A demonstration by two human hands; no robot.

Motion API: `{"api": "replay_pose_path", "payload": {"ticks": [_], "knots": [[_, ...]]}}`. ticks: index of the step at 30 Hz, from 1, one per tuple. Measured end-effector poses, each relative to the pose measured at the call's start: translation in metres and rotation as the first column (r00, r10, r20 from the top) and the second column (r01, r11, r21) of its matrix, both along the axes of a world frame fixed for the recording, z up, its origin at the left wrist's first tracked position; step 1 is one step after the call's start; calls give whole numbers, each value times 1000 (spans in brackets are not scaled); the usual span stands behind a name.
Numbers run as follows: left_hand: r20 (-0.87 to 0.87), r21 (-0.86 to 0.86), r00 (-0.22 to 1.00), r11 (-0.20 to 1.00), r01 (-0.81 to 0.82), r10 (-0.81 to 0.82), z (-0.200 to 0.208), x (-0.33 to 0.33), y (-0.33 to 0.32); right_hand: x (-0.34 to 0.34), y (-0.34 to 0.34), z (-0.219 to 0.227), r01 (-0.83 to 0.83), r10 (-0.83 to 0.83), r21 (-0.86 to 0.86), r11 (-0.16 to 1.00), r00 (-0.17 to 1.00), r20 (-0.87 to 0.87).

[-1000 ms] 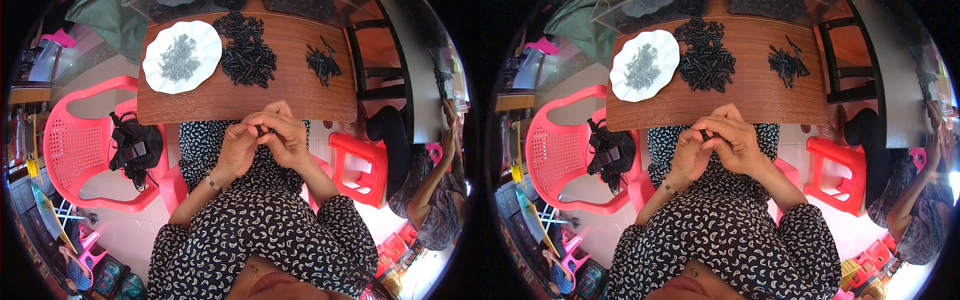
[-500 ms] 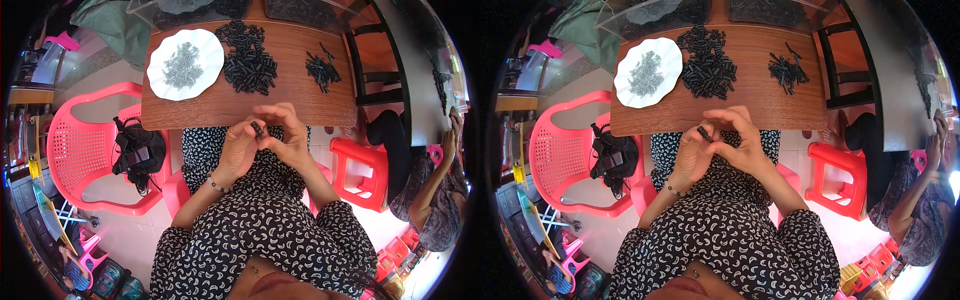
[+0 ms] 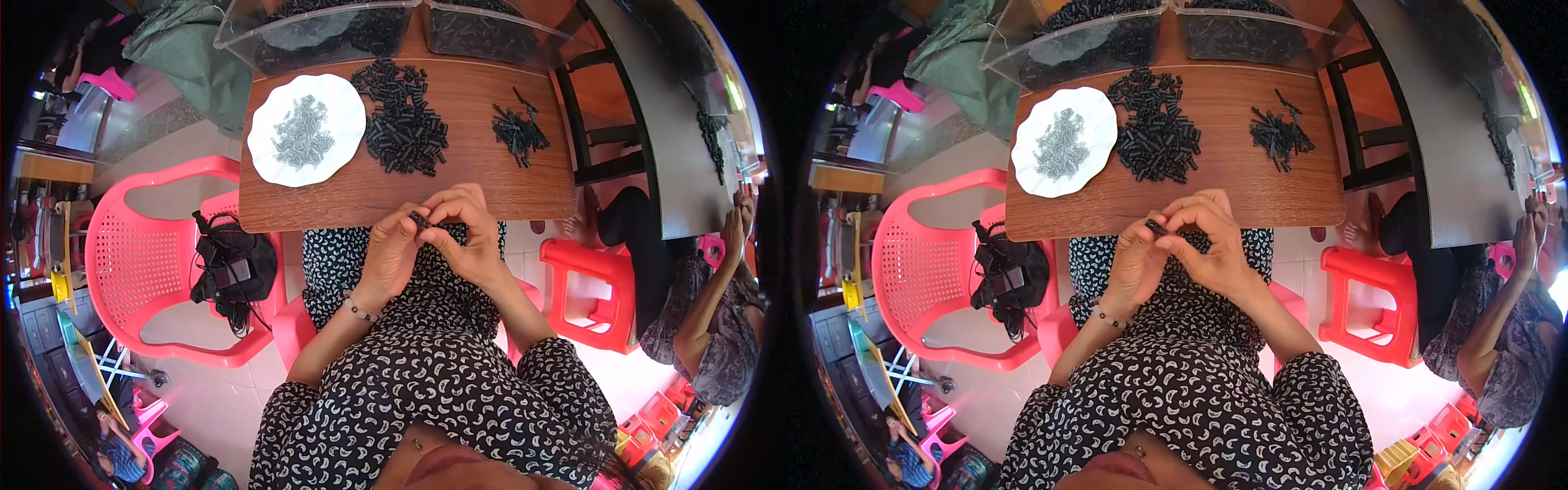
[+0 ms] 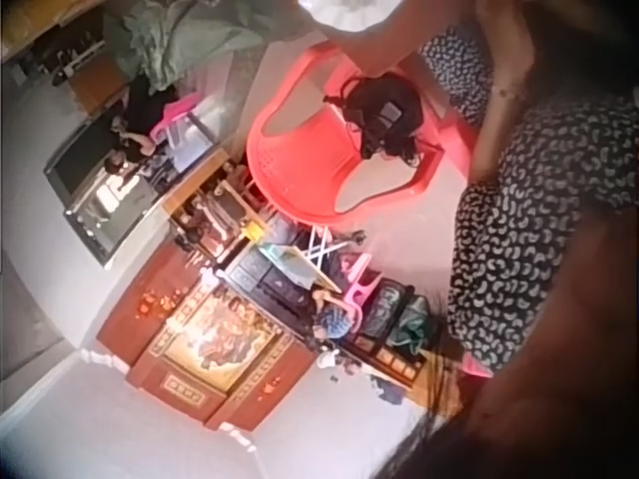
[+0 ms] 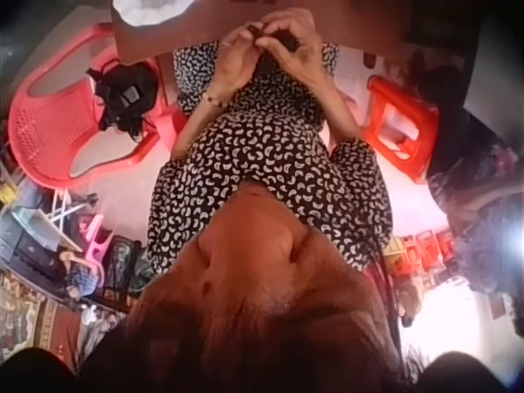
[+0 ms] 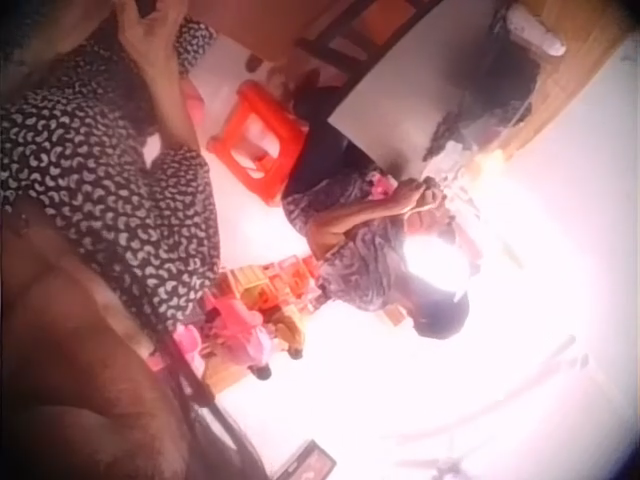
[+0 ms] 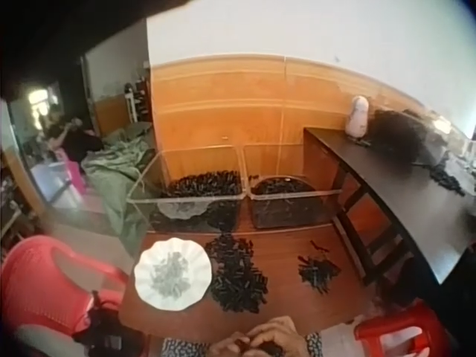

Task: The person takes plastic parts and small springs from containers and a plate, then manually fits the springs into the plastic parts to assemble small components.

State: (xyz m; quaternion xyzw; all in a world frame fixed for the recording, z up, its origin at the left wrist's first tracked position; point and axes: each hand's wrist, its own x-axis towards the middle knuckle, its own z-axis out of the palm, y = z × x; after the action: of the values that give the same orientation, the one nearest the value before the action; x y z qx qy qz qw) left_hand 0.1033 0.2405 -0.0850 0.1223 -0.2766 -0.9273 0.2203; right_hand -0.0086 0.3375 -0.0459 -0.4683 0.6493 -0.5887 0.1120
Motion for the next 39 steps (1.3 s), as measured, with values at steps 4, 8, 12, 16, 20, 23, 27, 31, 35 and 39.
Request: {"api": "replay_pose_path", "payload": {"ticks": [4, 8, 12, 16, 20, 23, 27, 31, 35, 39], "knots": [[72, 20, 997, 1000, -16, 14, 7, 2, -1, -2, -4, -1, 16, -15, -8, 1000, 1000, 8], [162, -137, 986, 990, -22, 45, 15, -2, -9, -22, -7, 11, 63, -65, -33, 997, 996, -59], [210, -362, 965, 929, -70, 155, 17, -1, -31, -68, -25, 42, 161, -181, -85, 983, 920, -347], [144, -320, 968, 935, -151, 205, 3, -6, -52, -132, -63, 85, 273, -360, -244, 930, 806, -470], [92, -196, 984, 972, -131, 151, 0, -5, -62, -222, -110, 107, 381, -421, -185, 906, 760, -496], [102, -222, 986, 969, -107, 132, 0, -4, -61, -249, -129, 105, 578, -505, -79, 812, 629, -591], [99, -224, 985, 968, -114, 138, -5, 1, -58, -232, -128, 97, 498, -494, -152, 854, 682, -539], [82, -238, 987, 964, -119, 142, -3, 4, -58, -185, -108, 72, 305, -312, -94, 948, 825, -472], [85, -257, 987, 960, -113, 139, -2, 1, -59, -154, -78, 36, 108, 17, 234, 966, 880, -474], [79, -258, 987, 959, -115, 140, -4, 0, -58, -138, -62, 8, 62, 111, 374, 925, 898, -425]]}}
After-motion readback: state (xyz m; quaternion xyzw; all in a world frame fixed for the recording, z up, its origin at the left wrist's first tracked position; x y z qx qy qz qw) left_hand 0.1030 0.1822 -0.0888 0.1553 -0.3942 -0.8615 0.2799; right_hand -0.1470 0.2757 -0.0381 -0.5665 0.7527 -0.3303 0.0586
